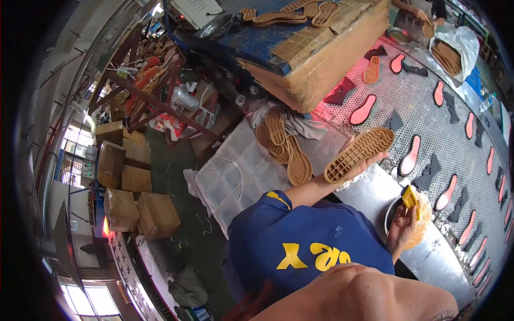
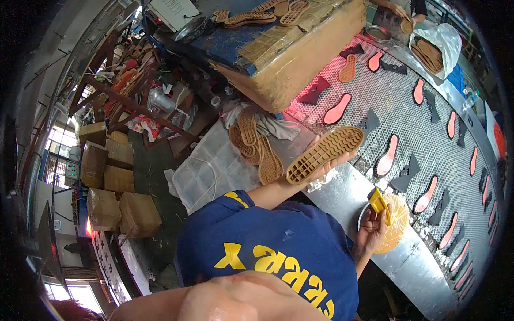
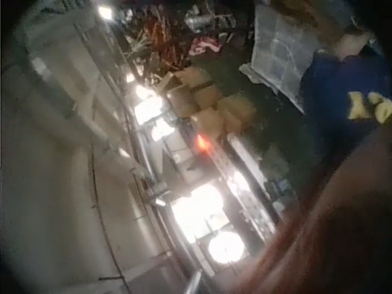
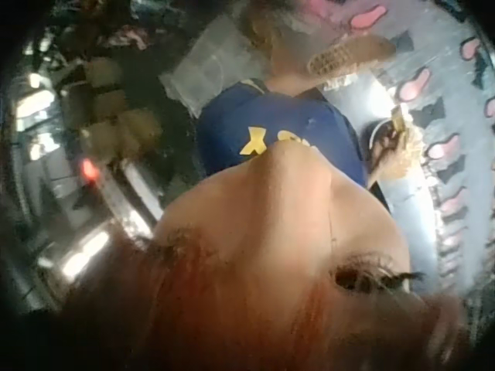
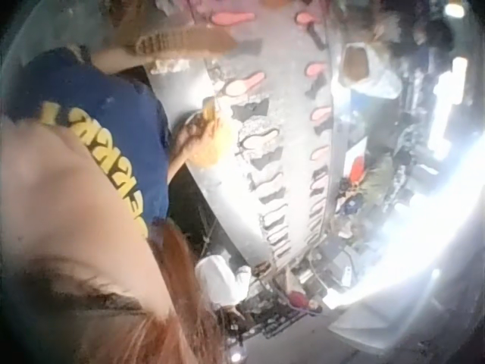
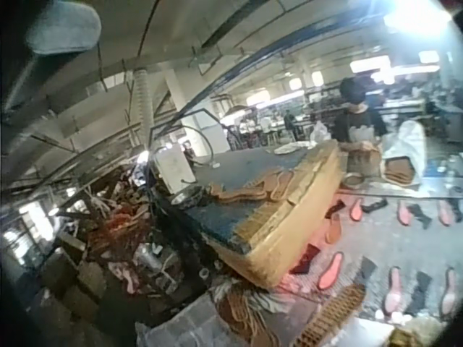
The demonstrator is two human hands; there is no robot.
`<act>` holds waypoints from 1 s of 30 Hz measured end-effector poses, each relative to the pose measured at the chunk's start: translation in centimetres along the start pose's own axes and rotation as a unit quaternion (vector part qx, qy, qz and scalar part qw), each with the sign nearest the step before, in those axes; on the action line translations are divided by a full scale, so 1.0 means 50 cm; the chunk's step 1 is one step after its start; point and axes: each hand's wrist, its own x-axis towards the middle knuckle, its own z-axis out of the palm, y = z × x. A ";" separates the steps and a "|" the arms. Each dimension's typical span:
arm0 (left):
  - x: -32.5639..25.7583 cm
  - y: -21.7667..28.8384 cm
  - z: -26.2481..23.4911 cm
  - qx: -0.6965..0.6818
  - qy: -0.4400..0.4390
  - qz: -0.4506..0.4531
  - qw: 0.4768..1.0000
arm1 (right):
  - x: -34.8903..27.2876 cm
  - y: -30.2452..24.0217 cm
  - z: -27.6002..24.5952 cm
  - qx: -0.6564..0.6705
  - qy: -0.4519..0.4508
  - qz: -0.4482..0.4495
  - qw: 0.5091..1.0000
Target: The person repeatedly picks up brown shoe soles from a pile, applies a yellow substance to the textured bottom using a yellow scraper, and places the soles onto a moving conveyor belt. The process is continuous and repetitive throughout the clip.
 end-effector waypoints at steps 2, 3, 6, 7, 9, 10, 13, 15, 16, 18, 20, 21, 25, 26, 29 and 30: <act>0.003 -0.011 0.017 -0.109 0.010 -0.081 0.991 | -0.011 -0.007 0.016 0.001 -0.007 -0.007 1.000; 0.000 -0.019 0.026 -0.189 0.027 -0.105 0.976 | -0.015 -0.010 0.021 0.000 -0.027 -0.013 1.000; 0.000 -0.038 0.025 0.022 -0.012 -0.115 0.993 | -0.022 -0.017 0.030 -0.027 -0.072 -0.055 0.996; 0.001 -0.044 0.019 0.029 -0.011 -0.115 0.993 | -0.024 -0.019 0.035 -0.041 -0.084 -0.074 0.993; -0.001 -0.050 0.015 0.035 -0.008 -0.150 0.988 | -0.027 -0.017 0.047 -0.090 -0.081 -0.134 0.984; -0.002 -0.052 0.018 0.039 -0.005 -0.168 0.985 | -0.035 -0.017 0.073 -0.113 -0.077 -0.164 0.977; -0.005 -0.060 0.017 0.067 0.007 -0.206 0.976 | -0.039 -0.015 0.096 -0.299 -0.079 -0.274 0.911; -0.010 -0.072 0.020 0.093 0.015 -0.233 0.968 | -0.044 -0.009 0.106 -0.363 -0.107 -0.352 0.856; -0.008 -0.078 0.029 0.099 0.014 -0.247 0.964 | -0.042 -0.004 0.115 -0.452 -0.117 -0.414 0.781; -0.011 -0.102 0.032 0.114 0.017 -0.273 0.955 | -0.046 -0.001 0.155 -0.562 -0.131 -0.465 0.672; -0.009 -0.064 -0.050 0.094 -0.079 -0.281 0.952 | -0.041 0.004 0.202 -0.601 -0.184 -0.479 0.613; -0.017 -0.091 0.027 0.152 -0.013 -0.247 0.957 | -0.036 0.006 0.207 -0.606 -0.192 -0.484 0.602; -0.027 -0.063 0.004 0.108 0.031 -0.258 0.960 | -0.039 0.024 0.214 -0.606 -0.227 -0.527 0.551; -0.029 -0.069 0.004 0.094 0.046 -0.261 0.960 | -0.045 0.026 0.211 -0.604 -0.233 -0.532 0.546; -0.013 -0.082 0.026 0.067 0.074 -0.248 0.964 | -0.030 0.030 0.201 -0.575 -0.273 -0.517 0.572; -0.016 -0.089 0.039 0.107 0.073 -0.253 0.959 | -0.022 0.013 0.203 -0.572 -0.253 -0.502 0.598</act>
